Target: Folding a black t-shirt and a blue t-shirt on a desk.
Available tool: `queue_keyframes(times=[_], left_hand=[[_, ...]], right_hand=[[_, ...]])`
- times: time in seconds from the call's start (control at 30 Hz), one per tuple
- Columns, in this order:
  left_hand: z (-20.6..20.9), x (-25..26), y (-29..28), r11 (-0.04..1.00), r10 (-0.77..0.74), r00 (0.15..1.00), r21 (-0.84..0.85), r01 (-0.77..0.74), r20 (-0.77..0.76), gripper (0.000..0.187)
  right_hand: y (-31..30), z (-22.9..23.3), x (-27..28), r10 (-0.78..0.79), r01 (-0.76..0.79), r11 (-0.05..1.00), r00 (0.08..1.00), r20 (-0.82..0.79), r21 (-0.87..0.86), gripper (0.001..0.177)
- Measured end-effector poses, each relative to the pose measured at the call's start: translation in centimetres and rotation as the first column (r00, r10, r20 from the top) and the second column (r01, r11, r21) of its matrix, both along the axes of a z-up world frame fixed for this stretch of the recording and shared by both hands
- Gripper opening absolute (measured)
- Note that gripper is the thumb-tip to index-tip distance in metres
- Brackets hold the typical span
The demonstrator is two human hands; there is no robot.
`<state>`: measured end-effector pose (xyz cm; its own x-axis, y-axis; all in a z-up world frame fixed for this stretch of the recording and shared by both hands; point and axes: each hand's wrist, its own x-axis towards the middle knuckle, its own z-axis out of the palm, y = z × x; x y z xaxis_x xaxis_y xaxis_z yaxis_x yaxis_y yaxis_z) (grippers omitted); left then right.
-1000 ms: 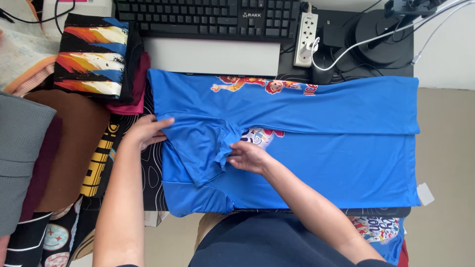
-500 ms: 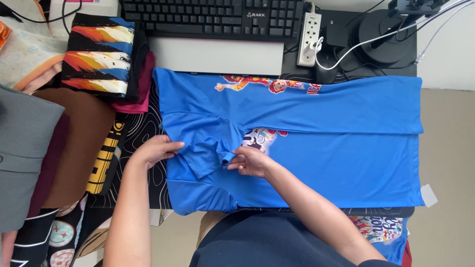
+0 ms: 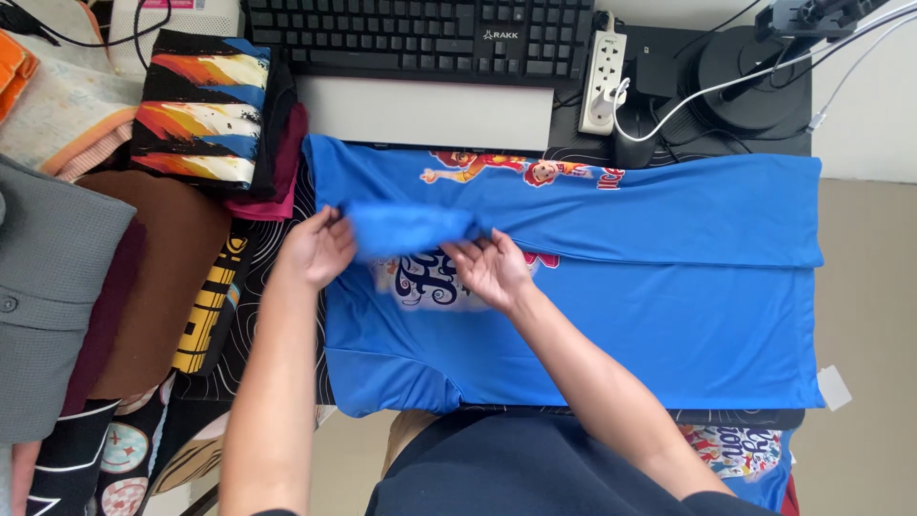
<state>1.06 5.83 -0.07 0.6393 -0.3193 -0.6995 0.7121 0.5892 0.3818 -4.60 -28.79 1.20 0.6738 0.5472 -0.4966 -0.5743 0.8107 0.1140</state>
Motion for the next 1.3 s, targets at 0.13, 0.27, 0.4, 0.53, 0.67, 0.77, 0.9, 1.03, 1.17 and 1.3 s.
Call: queue_keyframes(times=[0.13,0.27,0.4,0.53,0.67,0.77,0.9,1.03,1.17,1.3], left_hand=[[0.8,0.9,-3.1,0.933,0.308,0.947,-0.164,-0.320,-0.095,0.021],[2.9,0.3,-5.6,0.926,0.189,0.982,0.327,-0.187,0.025,0.048],[1.8,-0.5,-5.1,0.742,-0.006,0.995,0.667,-0.062,0.099,0.057],[2.9,-0.9,-4.5,0.592,-0.096,0.984,0.803,-0.063,0.148,0.052],[4.3,-2.1,-3.1,0.328,-0.255,0.962,0.945,-0.007,0.095,0.038],[4.3,-3.2,-1.7,0.149,-0.380,0.922,0.989,-0.022,0.077,0.040],[4.5,-5.5,-1.1,-0.235,-0.565,0.818,0.930,-0.282,0.106,0.064],[5.1,-7.5,-1.5,-0.311,-0.503,0.863,0.941,-0.133,-0.044,0.068],[2.1,-9.0,0.2,-0.145,-0.513,0.846,0.986,0.079,-0.143,0.050],[-0.1,-9.8,2.3,0.312,-0.300,0.954,0.944,0.111,-0.013,0.037]], right_hand=[[0.3,3.4,0.8,-0.013,0.013,0.994,1.000,-0.004,-0.104,0.056],[-0.9,3.1,0.4,0.199,-0.171,0.945,0.977,0.072,-0.280,0.062],[-3.4,3.5,-1.3,0.317,-0.236,0.827,0.945,0.077,-0.511,0.063],[-8.8,4.5,-3.6,0.256,-0.168,0.709,0.966,0.028,-0.684,0.059],[-17.4,4.2,-6.3,0.048,-0.039,0.434,0.999,-0.021,-0.900,0.061],[-24.7,2.7,-7.8,-0.085,0.061,0.302,0.996,0.037,-0.952,0.059],[-31.9,1.0,-9.3,-0.192,0.135,0.242,0.977,0.090,-0.961,0.050],[-32.3,2.2,-9.1,-0.205,0.145,0.234,0.974,0.097,-0.961,0.045],[-31.7,2.7,-9.3,-0.175,0.139,0.182,0.979,0.107,-0.973,0.041],[-32.2,1.8,-11.2,-0.137,0.206,0.133,0.973,0.187,-0.970,0.037]])
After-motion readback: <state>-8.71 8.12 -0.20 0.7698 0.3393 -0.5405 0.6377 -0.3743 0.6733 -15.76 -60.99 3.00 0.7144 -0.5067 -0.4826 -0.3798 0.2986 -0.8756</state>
